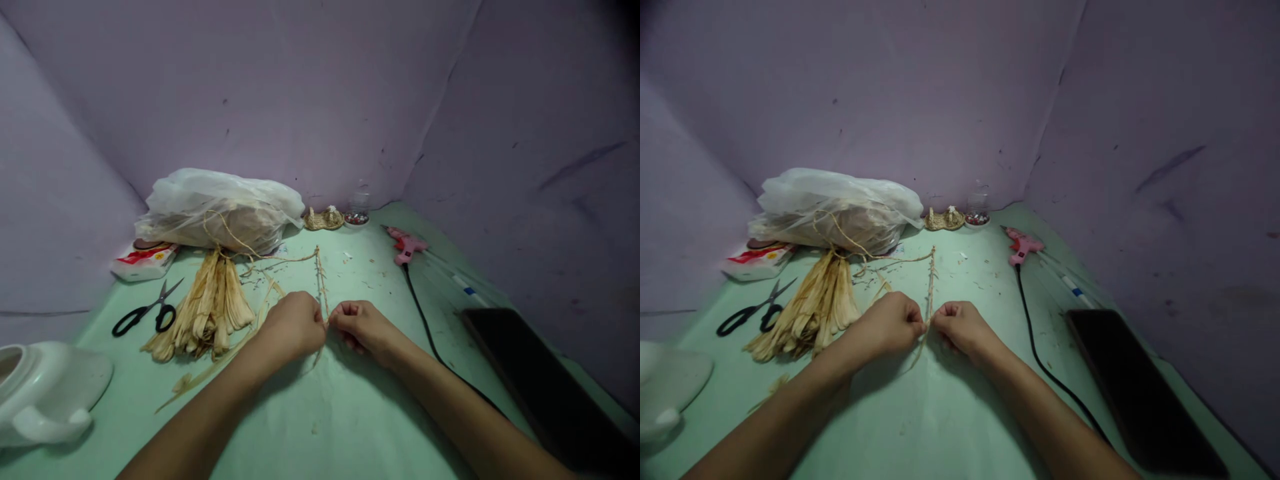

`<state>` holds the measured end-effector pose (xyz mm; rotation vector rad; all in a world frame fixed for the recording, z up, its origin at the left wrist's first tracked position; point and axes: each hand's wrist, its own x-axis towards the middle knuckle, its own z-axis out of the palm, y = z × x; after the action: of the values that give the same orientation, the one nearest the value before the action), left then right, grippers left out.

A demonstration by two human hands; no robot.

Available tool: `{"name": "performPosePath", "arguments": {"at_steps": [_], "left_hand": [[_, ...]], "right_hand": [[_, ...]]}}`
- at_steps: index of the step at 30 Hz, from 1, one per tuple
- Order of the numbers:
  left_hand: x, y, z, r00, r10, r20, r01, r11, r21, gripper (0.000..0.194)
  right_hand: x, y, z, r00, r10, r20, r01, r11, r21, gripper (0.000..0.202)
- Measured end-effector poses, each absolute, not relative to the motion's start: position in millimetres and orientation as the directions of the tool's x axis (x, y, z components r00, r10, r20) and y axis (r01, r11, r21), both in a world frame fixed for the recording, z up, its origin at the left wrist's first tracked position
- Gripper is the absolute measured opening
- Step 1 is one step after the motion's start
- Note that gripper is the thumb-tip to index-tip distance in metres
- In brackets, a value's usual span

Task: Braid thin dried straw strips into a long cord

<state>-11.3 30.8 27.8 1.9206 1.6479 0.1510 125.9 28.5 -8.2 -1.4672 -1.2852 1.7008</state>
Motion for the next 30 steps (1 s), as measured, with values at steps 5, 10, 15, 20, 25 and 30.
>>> {"name": "performPosePath", "arguments": {"at_steps": [5,10,15,20,25,30], "left_hand": [[9,-2,38,0.273,0.925,-0.265,0.903,-0.152,0.401,0.01],[13,-9,40,0.363,0.895,-0.259,0.883,-0.242,0.401,0.01],[-14,28,45,0.163,0.933,-0.322,0.788,0.073,0.611,0.017],[-16,45,23,0.274,0.745,-0.608,0.324,0.524,0.788,0.021],[-9,41,12,0.381,0.689,-0.617,0.301,0.538,0.787,0.004],[-12,43,12,0.291,0.768,-0.57,0.494,0.389,0.777,0.008]], "right_hand": [[125,26,-9,-0.282,0.86,-0.426,0.153,-0.397,-0.905,0.003],[126,27,-12,-0.303,0.862,-0.406,0.12,-0.388,-0.914,0.007],[127,27,-10,-0.318,0.858,-0.404,0.134,-0.382,-0.915,0.007],[128,28,-9,-0.348,0.854,-0.387,0.124,-0.368,-0.922,0.009],[129,29,-11,-0.359,0.849,-0.389,0.165,-0.353,-0.921,0.003],[128,28,-7,-0.357,0.85,-0.388,0.202,-0.335,-0.92,0.005]]}}
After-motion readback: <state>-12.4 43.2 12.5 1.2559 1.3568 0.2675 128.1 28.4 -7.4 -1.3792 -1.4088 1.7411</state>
